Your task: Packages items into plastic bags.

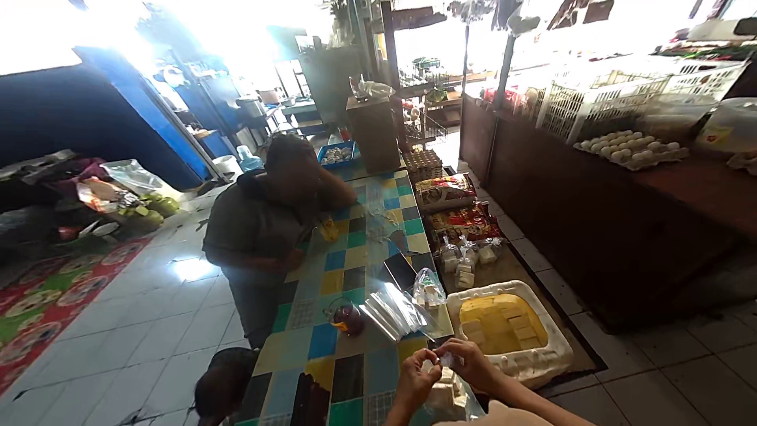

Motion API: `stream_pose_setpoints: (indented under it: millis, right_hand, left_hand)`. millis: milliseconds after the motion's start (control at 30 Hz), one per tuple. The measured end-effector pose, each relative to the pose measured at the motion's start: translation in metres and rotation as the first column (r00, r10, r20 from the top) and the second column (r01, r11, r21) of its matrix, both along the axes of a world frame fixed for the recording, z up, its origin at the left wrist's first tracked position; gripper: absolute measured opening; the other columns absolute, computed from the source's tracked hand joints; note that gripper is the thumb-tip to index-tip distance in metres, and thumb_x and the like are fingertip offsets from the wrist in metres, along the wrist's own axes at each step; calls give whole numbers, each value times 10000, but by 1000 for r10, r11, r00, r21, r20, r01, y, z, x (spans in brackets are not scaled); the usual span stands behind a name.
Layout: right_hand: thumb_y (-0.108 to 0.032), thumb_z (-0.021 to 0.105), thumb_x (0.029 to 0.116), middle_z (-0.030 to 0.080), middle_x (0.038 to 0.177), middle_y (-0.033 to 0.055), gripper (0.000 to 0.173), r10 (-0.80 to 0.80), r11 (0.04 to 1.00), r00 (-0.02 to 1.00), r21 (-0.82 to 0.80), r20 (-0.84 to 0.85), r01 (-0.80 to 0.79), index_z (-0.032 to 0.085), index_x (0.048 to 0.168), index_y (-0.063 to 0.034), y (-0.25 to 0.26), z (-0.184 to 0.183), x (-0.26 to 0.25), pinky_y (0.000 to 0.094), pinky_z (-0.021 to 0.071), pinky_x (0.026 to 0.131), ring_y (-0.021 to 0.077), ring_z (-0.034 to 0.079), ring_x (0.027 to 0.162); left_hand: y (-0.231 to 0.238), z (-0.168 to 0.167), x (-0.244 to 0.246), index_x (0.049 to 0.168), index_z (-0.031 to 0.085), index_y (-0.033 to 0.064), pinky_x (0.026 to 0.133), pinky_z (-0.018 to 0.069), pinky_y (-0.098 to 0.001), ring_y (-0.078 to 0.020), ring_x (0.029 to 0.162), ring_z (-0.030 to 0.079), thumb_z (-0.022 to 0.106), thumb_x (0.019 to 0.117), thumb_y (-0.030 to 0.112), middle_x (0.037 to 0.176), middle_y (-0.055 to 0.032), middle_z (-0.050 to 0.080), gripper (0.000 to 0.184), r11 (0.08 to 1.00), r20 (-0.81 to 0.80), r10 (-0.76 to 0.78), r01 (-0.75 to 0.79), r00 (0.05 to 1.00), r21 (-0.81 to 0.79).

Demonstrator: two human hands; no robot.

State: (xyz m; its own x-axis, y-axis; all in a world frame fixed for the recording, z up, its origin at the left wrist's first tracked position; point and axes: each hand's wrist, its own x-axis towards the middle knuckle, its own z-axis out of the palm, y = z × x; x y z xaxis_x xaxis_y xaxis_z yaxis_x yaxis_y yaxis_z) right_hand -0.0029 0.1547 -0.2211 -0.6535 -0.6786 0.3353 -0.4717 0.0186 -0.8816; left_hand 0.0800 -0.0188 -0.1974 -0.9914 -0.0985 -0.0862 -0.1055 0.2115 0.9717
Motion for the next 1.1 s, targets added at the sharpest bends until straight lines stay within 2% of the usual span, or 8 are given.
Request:
stream_pose_setpoints:
  millis: [200, 333, 433, 500, 567, 700, 933, 1100]
  right_hand:
    - [-11, 666, 896, 753, 1022, 193, 195, -19, 998, 1000, -65, 22, 21, 738, 1050, 85, -7, -2, 4, 311, 572, 912, 195, 725, 963]
    - [8, 669, 883, 744, 1083, 218, 154, -15, 994, 998, -109, 54, 21, 725, 987, 107, -8, 1, 8, 306, 572, 950, 213, 725, 1058]
    - [-6, 663, 885, 757, 999, 154, 156, -62, 984, 989, -156, 137, 83, 721, 985, 99, -8, -2, 18, 256, 571, 911, 110, 718, 956]
    - [-13, 661, 883, 750, 944, 125, 143, -89, 982, 982, -150, 169, 115, 709, 967, 91, -10, -3, 23, 245, 572, 887, 78, 706, 907]
    - [-33, 641, 896, 732, 910, 134, 147, -118, 986, 986, -107, 120, 131, 700, 957, 88, -12, -1, 24, 253, 564, 859, 93, 692, 875]
    - [-32, 629, 912, 717, 895, 181, 140, -107, 992, 994, -72, -25, 105, 697, 915, 91, -13, 1, 18, 296, 561, 840, 180, 697, 867]
    - [-88, 643, 912, 734, 1002, 182, 197, 107, 994, 994, -37, 21, -106, 749, 948, 75, 2, 8, 3, 265, 540, 909, 153, 694, 988]
    - [-21, 700, 859, 713, 873, 173, 130, 63, 998, 998, 0, -1, -63, 681, 914, 96, 0, 7, -1, 258, 569, 794, 144, 694, 817]
  left_hand:
    - [-5, 11, -2, 940, 680, -13, 848, 499, -257, -48, 930, 610, 645, 865, 43, 991, -47, 679, 101, 998, 96, 24, -30, 995, 62]
    - [-7, 9, 0, 912, 689, -30, 933, 459, -283, -142, 1098, 535, 663, 850, 55, 1160, -134, 566, 109, 998, 85, 5, -10, 996, 56]
    - [-8, 8, 2, 897, 697, -15, 934, 449, -278, -136, 1100, 522, 671, 838, 81, 1155, -123, 557, 116, 999, 83, -3, 0, 997, 35]
    - [-3, 10, 5, 912, 719, -15, 976, 432, -404, -219, 1137, 526, 676, 833, 112, 1170, -154, 586, 155, 998, 104, 49, -43, 993, -55]
    - [7, 16, 9, 953, 746, 0, 1023, 319, -613, -348, 1198, 538, 679, 851, 157, 1157, -183, 653, 199, 964, 91, 150, -126, 984, -236]
    - [24, 19, 12, 932, 761, -2, 1073, 237, -697, -345, 1077, 663, 679, 880, 128, 969, -144, 745, 162, 860, -97, 254, -271, 962, -433]
    - [18, 7, 13, 935, 744, -43, 1119, 277, -651, -273, 969, 700, 626, 866, 27, 893, -134, 740, 154, 922, -164, 243, -281, 956, -266]
    - [14, 4, 10, 931, 751, -30, 1001, 467, -512, -224, 946, 713, 651, 852, 31, 907, -110, 756, 141, 946, -152, 191, -223, 970, -237]
